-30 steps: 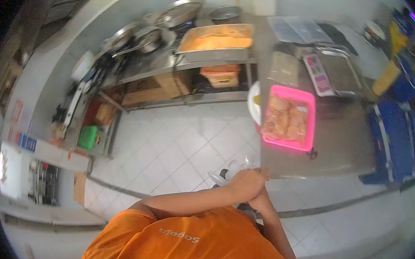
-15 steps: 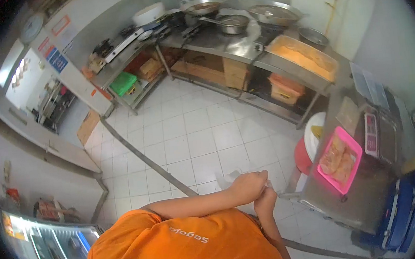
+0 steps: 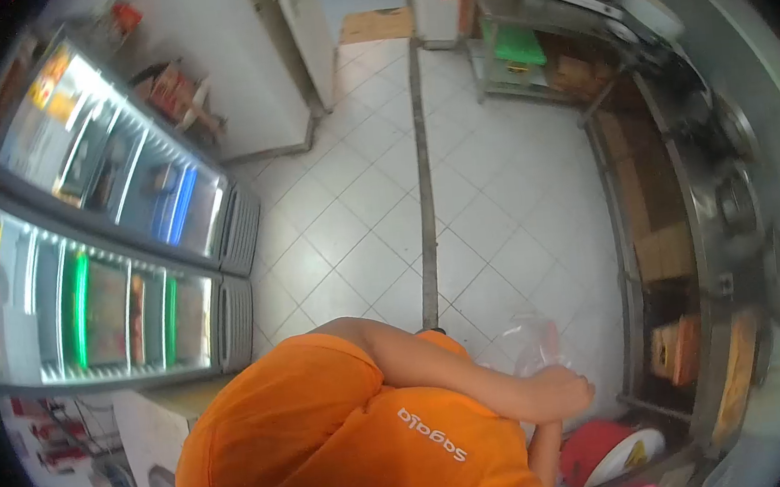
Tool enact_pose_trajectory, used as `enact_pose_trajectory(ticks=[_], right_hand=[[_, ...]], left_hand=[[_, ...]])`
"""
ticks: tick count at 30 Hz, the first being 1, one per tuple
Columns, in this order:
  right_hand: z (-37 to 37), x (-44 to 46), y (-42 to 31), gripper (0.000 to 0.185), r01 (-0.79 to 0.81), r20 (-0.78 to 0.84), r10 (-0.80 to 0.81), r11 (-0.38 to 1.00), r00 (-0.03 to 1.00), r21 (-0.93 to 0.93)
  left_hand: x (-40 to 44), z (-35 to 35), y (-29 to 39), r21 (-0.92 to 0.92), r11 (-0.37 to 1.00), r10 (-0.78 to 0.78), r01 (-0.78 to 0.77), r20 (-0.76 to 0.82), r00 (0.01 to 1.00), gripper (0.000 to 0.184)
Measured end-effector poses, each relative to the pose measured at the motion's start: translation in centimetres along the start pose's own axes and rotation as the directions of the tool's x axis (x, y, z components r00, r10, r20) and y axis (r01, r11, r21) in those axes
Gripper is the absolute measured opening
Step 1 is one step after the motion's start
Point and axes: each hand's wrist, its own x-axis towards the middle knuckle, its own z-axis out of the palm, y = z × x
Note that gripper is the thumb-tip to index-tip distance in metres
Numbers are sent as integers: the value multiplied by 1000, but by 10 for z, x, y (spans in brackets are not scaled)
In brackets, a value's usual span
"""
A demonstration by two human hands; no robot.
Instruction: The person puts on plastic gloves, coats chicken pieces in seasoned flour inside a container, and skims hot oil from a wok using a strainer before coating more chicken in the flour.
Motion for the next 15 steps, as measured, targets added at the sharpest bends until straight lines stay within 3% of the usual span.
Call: enact_pose_trajectory(ticks=[1, 2, 4, 5, 7, 10, 14, 15], right_hand=[[4, 15, -11, 42, -17, -48, 30, 964, 998, 265], [6, 31, -23, 43, -5, -78, 50, 872, 996, 489], [7, 64, -50, 46, 36, -79, 41, 621, 996, 783], [7, 79, -65, 48, 42, -61, 21, 510, 998, 859], [15, 99, -88, 51, -4, 25, -49, 386, 998, 923], [47, 108, -128, 57, -154, 219, -190, 308, 957, 939], [82, 127, -140, 59, -267, 314, -4, 518, 949, 813], [88, 143, -130, 57, -296, 311, 57, 507, 949, 810]], left_hand=[[1, 4, -4, 21, 1000, 23, -22, -71, 997, 24], [-1, -19, -8, -63, 997, 36, -53, -247, 968, 27], [-21, -67, -26, -184, 971, 21, -152, -568, 823, 35], [-30, -80, -37, -206, 977, -64, -56, -536, 842, 39], [-48, -102, -56, -239, 960, -247, 148, -470, 847, 47], [-60, -103, -90, -213, 955, -293, 208, -558, 777, 29], [-74, -117, -104, -185, 911, -398, 368, -626, 671, 14], [-78, -115, -104, -233, 885, -454, 404, -624, 635, 13]])
